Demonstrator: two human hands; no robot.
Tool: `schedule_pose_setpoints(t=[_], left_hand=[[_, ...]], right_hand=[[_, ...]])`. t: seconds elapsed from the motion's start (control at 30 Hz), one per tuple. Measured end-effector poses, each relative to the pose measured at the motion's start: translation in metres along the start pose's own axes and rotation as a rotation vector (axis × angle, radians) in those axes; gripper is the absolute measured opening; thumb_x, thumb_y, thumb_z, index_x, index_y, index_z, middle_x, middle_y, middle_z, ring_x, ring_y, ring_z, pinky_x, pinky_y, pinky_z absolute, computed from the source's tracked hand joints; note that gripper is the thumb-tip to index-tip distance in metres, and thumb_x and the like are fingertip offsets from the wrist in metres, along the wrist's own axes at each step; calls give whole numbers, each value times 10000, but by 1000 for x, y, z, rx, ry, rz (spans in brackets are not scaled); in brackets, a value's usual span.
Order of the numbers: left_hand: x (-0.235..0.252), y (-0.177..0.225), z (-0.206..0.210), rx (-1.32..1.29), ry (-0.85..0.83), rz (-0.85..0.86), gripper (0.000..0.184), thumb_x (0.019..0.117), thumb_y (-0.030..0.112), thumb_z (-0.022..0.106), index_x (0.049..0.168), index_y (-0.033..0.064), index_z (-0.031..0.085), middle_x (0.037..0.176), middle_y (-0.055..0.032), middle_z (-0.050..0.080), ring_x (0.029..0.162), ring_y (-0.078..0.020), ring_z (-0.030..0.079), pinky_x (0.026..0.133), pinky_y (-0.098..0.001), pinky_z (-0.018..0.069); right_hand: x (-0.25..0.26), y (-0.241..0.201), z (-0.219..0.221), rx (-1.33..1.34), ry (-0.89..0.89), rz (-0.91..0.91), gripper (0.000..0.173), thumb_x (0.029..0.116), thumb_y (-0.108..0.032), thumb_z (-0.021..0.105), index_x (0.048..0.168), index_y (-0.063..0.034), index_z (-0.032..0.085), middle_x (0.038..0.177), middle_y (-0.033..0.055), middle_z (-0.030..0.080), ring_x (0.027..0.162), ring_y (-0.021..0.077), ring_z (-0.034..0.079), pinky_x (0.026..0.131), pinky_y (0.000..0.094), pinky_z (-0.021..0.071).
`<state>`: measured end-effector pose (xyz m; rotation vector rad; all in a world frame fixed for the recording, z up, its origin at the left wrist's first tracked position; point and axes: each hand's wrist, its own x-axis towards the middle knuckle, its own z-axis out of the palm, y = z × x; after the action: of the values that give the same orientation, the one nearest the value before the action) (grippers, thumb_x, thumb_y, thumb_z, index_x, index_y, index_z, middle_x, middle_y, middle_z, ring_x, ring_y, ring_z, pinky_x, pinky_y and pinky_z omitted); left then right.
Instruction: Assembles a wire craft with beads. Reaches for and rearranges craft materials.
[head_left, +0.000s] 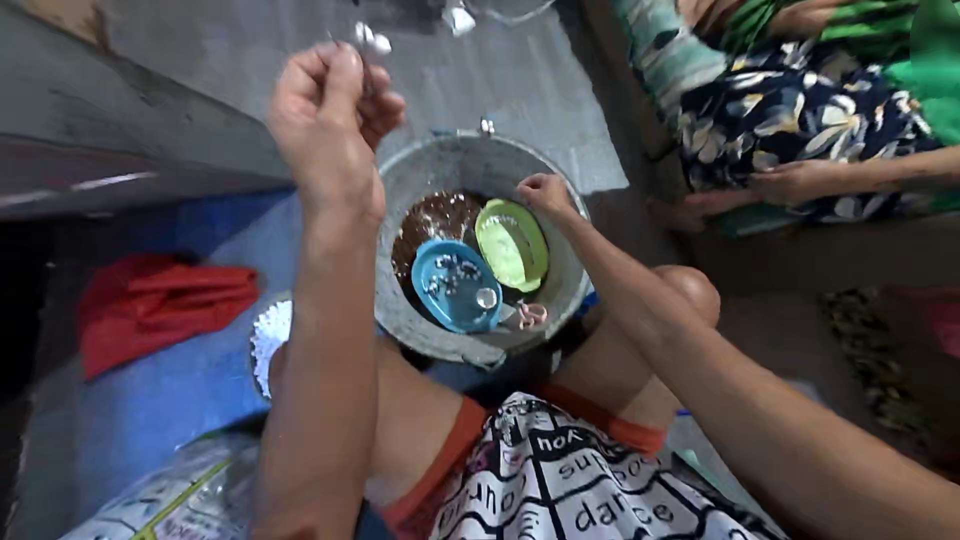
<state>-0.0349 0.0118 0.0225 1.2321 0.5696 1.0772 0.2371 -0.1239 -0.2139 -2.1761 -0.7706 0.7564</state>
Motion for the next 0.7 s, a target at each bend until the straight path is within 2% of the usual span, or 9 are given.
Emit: schedule_pose_setpoints(t=[0.07, 0.13, 0.2, 0.3, 0.4, 0.53, 0.6, 0.67, 0.7], left_hand=[[5, 5, -1, -28, 8, 13, 109, 1091, 117, 487, 1079, 33, 557, 909, -82, 708, 768, -204, 717, 759, -363, 632], [5, 7, -4, -40, 25, 18, 124, 1086, 89, 484, 1007, 32, 561, 876, -90, 706, 751, -202, 714, 751, -357, 632], [6, 7, -6, -40, 42, 4, 164, 1076, 54, 477, 946, 32, 574, 845, -86, 707, 733, -193, 711, 743, -348, 629], [5, 10, -6, -9, 60, -19, 207, 1067, 32, 481, 897, 34, 599, 822, -78, 711, 711, -184, 710, 722, -332, 633], [4, 10, -6, 13, 26, -20, 205, 1072, 46, 490, 903, 40, 604, 837, -84, 723, 725, -189, 716, 727, -334, 635], [5, 4, -9, 52, -33, -20, 138, 1079, 67, 491, 988, 45, 592, 907, -86, 725, 746, -186, 718, 707, -320, 639], [5, 0, -11, 62, -35, -21, 112, 1076, 74, 506, 1015, 44, 595, 923, -85, 724, 747, -185, 717, 698, -321, 640], [3, -4, -19, 70, -68, -33, 118, 1088, 78, 478, 1071, 29, 585, 963, -88, 719, 781, -189, 721, 732, -321, 643], [1, -7, -26, 69, -98, -55, 147, 1098, 81, 451, 1124, 16, 580, 1017, -92, 710, 834, -193, 723, 783, -319, 637]], right_hand=[[4, 44, 22, -234, -115, 92, 279, 971, -299, 684, 1112, -69, 758, 1082, 185, 735, 1011, 369, 707, 926, 628, 544], [-11, 77, 44, -421, -221, 225, 274, 953, -258, 675, 1113, -48, 749, 1113, 228, 716, 1071, 424, 682, 927, 676, 526], [-28, 94, 60, -526, -313, 369, 292, 943, -229, 670, 1149, -31, 729, 1181, 252, 691, 1125, 446, 657, 925, 690, 513], [-29, 113, 83, -570, -353, 421, 306, 951, -261, 641, 1136, -34, 729, 1190, 246, 691, 1132, 440, 657, 909, 687, 518], [-10, 133, 106, -574, -311, 383, 320, 978, -334, 602, 1105, -74, 741, 1148, 221, 709, 1093, 421, 678, 877, 673, 540], [9, 137, 122, -565, -254, 418, 283, 980, -279, 608, 1147, -84, 726, 1169, 228, 702, 1099, 436, 674, 862, 684, 538], [17, 142, 126, -564, -252, 409, 295, 1005, -272, 575, 1182, -86, 720, 1211, 226, 691, 1136, 436, 661, 892, 685, 528], [15, 149, 135, -620, -125, 297, 317, 1041, -289, 514, 1175, -101, 732, 1174, 218, 705, 1092, 427, 679, 874, 680, 538], [4, 142, 138, -706, 35, 176, 360, 1060, -298, 455, 1107, -108, 758, 1088, 194, 731, 1001, 398, 710, 823, 650, 564]])
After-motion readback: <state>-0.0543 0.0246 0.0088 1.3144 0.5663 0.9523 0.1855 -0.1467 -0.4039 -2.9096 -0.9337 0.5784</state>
